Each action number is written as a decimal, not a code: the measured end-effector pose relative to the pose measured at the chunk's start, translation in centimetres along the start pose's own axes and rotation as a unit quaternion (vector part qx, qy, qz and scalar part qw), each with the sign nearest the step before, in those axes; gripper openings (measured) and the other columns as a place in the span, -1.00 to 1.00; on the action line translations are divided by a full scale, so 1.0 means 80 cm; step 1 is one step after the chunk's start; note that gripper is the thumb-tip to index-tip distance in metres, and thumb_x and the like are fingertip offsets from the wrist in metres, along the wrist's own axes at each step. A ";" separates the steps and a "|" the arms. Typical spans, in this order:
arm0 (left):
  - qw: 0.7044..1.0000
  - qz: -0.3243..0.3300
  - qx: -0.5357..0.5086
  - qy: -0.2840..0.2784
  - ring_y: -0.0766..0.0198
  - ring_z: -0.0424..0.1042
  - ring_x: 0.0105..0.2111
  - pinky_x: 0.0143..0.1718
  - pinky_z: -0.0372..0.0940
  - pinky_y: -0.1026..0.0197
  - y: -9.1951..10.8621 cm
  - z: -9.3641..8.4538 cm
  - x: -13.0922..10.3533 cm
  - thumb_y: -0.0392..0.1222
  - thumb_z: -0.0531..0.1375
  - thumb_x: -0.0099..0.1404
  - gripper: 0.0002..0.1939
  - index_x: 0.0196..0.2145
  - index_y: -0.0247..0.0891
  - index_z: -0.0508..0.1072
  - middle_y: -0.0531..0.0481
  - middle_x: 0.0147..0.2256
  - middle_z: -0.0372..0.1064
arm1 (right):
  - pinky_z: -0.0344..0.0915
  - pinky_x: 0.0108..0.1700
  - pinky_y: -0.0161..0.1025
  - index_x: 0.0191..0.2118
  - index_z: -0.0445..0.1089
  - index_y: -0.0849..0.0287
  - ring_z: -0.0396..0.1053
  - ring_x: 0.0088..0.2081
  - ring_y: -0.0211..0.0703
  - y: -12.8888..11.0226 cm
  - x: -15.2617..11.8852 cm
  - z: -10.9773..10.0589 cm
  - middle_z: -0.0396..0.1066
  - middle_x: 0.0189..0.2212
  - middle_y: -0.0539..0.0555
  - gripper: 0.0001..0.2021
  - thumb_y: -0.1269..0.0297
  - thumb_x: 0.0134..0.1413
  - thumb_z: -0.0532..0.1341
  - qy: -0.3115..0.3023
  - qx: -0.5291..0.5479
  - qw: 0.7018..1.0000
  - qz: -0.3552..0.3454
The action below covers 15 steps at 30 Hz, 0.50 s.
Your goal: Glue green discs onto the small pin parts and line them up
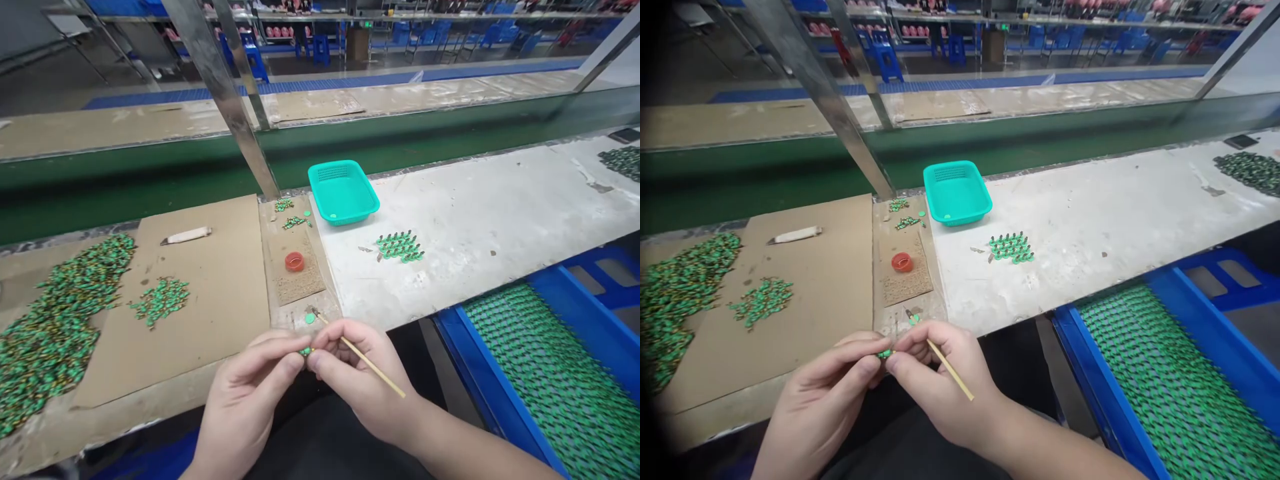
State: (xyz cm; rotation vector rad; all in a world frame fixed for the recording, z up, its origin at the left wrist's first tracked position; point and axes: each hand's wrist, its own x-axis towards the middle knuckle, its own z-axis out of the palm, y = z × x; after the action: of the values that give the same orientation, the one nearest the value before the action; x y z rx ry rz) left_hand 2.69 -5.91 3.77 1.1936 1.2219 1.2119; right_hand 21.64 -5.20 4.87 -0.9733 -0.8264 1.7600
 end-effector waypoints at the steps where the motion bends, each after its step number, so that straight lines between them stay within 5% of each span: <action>1: 1.000 -0.016 -0.016 0.008 0.36 0.53 -0.44 -0.37 0.52 0.38 -0.004 0.004 -0.005 0.09 0.58 0.30 -0.81 -0.21 0.01 0.84 -0.06 -0.33 0.65 | 0.46 -0.20 -0.35 -0.27 0.61 0.13 0.57 -0.33 -0.27 0.004 -0.003 0.000 0.61 -0.42 -0.07 -0.79 0.25 0.12 0.62 -0.004 0.005 1.000 -0.005; 5: 0.991 -0.086 -0.099 0.032 0.33 0.51 -0.57 -0.50 0.49 0.36 -0.020 0.019 -0.018 0.18 0.64 0.18 -0.72 -0.26 0.03 0.83 -0.01 -0.55 0.56 | 0.53 -0.18 -0.32 -0.23 0.60 0.11 0.64 -0.35 -0.23 0.025 -0.012 -0.004 0.63 -0.45 -0.06 -0.82 0.26 0.22 0.58 -0.016 0.023 1.000 -0.010; 8: 0.995 -0.071 -0.057 0.042 0.30 0.55 -0.55 -0.48 0.51 0.35 -0.030 0.013 -0.014 0.19 0.62 0.21 -0.73 -0.27 0.02 0.82 0.00 -0.52 0.60 | 0.63 -0.08 -0.22 -0.06 0.60 0.12 0.72 -0.24 -0.13 0.035 -0.011 -0.022 0.73 -0.29 0.05 -0.89 0.30 0.36 0.46 -0.014 -0.079 0.995 -0.059; 10: 0.998 -0.033 0.023 0.057 0.29 0.60 -0.49 -0.41 0.54 0.36 -0.033 0.000 -0.002 0.16 0.57 0.29 -0.77 -0.24 0.02 0.82 0.00 -0.44 0.66 | 0.67 0.12 -0.07 0.25 0.54 0.13 0.74 -0.03 -0.05 0.034 -0.006 -0.043 0.76 0.01 0.19 -0.68 0.38 0.47 0.30 -0.017 -0.223 0.962 -0.157; 12: 0.989 0.028 0.130 0.067 0.29 0.67 -0.37 -0.30 0.56 0.37 -0.033 -0.015 0.016 0.09 0.52 0.36 -0.85 -0.23 0.04 0.81 0.02 -0.31 0.74 | 0.57 0.37 0.11 0.52 0.33 0.13 0.65 0.26 0.04 0.027 0.003 -0.065 0.64 0.29 0.30 -0.45 0.49 0.53 0.13 -0.028 -0.353 0.898 -0.260; 15: 0.959 0.117 0.256 0.003 0.27 0.72 -0.20 -0.12 0.58 0.34 -0.032 -0.030 0.046 -0.03 0.44 0.44 -0.93 -0.18 0.08 0.79 0.07 -0.18 0.77 | 0.50 0.47 0.17 0.60 0.21 0.16 0.52 0.43 0.10 0.011 0.019 -0.086 0.53 0.41 0.35 -0.41 0.48 0.58 0.07 -0.034 -0.433 0.851 -0.295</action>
State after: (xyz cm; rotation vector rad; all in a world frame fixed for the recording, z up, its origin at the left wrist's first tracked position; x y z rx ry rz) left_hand 0.24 -2.26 1.16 1.7567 1.4840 1.0967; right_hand 26.95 -3.30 0.58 -1.0372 -1.8241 0.8522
